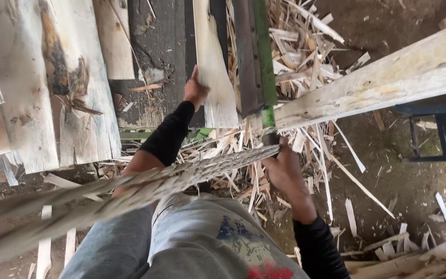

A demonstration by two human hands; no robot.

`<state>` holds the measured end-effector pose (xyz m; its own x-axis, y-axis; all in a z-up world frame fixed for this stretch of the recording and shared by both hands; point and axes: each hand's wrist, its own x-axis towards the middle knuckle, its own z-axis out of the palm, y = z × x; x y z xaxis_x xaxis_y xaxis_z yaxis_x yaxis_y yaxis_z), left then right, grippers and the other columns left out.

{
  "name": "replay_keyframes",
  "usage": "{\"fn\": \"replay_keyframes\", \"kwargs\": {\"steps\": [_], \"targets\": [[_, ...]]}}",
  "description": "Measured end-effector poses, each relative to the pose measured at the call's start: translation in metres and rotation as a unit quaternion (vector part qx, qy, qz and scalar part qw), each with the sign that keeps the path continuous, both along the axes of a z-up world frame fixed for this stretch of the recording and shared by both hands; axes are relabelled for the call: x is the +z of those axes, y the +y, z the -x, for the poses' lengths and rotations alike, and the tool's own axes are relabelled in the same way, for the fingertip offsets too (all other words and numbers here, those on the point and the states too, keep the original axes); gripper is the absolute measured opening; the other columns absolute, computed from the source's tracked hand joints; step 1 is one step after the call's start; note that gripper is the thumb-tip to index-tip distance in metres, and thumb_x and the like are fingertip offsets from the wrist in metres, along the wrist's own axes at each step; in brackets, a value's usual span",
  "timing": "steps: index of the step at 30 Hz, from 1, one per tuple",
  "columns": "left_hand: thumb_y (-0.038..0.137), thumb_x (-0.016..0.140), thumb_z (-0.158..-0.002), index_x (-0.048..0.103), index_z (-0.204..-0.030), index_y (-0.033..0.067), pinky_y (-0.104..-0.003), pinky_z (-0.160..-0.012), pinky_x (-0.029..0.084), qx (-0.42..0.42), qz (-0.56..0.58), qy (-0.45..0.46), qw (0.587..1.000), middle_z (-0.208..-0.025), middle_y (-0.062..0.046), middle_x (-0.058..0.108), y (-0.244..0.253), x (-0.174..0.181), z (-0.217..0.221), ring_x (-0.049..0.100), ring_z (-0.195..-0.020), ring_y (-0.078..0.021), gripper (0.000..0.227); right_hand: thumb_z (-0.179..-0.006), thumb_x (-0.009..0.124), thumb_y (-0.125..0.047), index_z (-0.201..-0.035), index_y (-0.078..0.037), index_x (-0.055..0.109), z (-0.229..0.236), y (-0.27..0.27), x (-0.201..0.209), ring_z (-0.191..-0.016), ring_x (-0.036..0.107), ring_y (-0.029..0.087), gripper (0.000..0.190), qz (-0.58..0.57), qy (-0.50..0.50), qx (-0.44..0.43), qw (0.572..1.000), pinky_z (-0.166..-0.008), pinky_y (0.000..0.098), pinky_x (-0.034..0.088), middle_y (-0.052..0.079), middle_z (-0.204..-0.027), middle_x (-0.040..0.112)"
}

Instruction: The recorder uses a large manual blade to strip bark and thin slices from wooden planks in a woodworking shop.

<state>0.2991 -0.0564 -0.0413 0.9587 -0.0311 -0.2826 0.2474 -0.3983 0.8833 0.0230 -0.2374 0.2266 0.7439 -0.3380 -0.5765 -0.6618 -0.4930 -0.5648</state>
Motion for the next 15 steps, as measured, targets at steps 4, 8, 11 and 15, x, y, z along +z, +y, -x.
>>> {"fn": "replay_keyframes", "kwargs": {"steps": [4, 8, 11, 15], "targets": [[-0.003, 0.075, -0.078, 0.025, -0.162, 0.0194, -0.035, -0.09, 0.063, 0.011, 0.031, 0.031, 0.999, -0.136, -0.017, 0.065, -0.005, 0.006, -0.013, 0.071, -0.115, -0.0278, 0.101, -0.099, 0.057, -0.014, -0.14, 0.001, 0.037, 0.005, 0.003, -0.013, -0.055, 0.068, 0.02, 0.048, 0.054, -0.075, 0.095, 0.991, -0.042, 0.0324, 0.058, 0.019, -0.097, 0.067], [-0.007, 0.071, -0.077, 0.023, -0.16, 0.0074, -0.036, -0.095, 0.057, 0.002, -0.016, -0.147, 0.989, -0.132, -0.02, 0.069, -0.014, -0.029, -0.024, 0.07, -0.112, -0.0327, 0.097, -0.095, 0.066, -0.018, -0.142, 0.008, 0.025, 0.007, 0.016, -0.13, -0.062, 0.07, 0.028, 0.068, 0.09, -0.02, 0.045, 0.995, -0.046, 0.0374, 0.061, 0.025, -0.104, 0.065], [-0.009, 0.056, -0.081, 0.025, -0.163, 0.0131, -0.033, -0.074, 0.068, 0.025, 0.069, 0.03, 0.997, -0.133, -0.018, 0.069, -0.007, 0.055, -0.002, 0.079, -0.1, -0.027, 0.091, -0.089, 0.066, -0.013, -0.138, 0.005, 0.035, 0.013, 0.004, -0.212, -0.064, 0.072, 0.029, 0.061, 0.109, -0.036, 0.09, 0.989, -0.048, 0.0378, 0.064, 0.024, -0.102, 0.069], [-0.008, 0.065, -0.077, 0.028, -0.16, 0.0134, -0.029, -0.072, 0.067, 0.008, 0.046, 0.003, 0.999, -0.13, -0.018, 0.069, 0.008, 0.053, -0.005, 0.075, -0.101, -0.0255, 0.094, -0.093, 0.066, -0.014, -0.143, 0.008, 0.03, 0.007, 0.008, -0.189, -0.07, 0.073, 0.029, 0.065, 0.133, -0.054, 0.057, 0.988, -0.057, 0.0386, 0.062, 0.024, -0.099, 0.071]]}}
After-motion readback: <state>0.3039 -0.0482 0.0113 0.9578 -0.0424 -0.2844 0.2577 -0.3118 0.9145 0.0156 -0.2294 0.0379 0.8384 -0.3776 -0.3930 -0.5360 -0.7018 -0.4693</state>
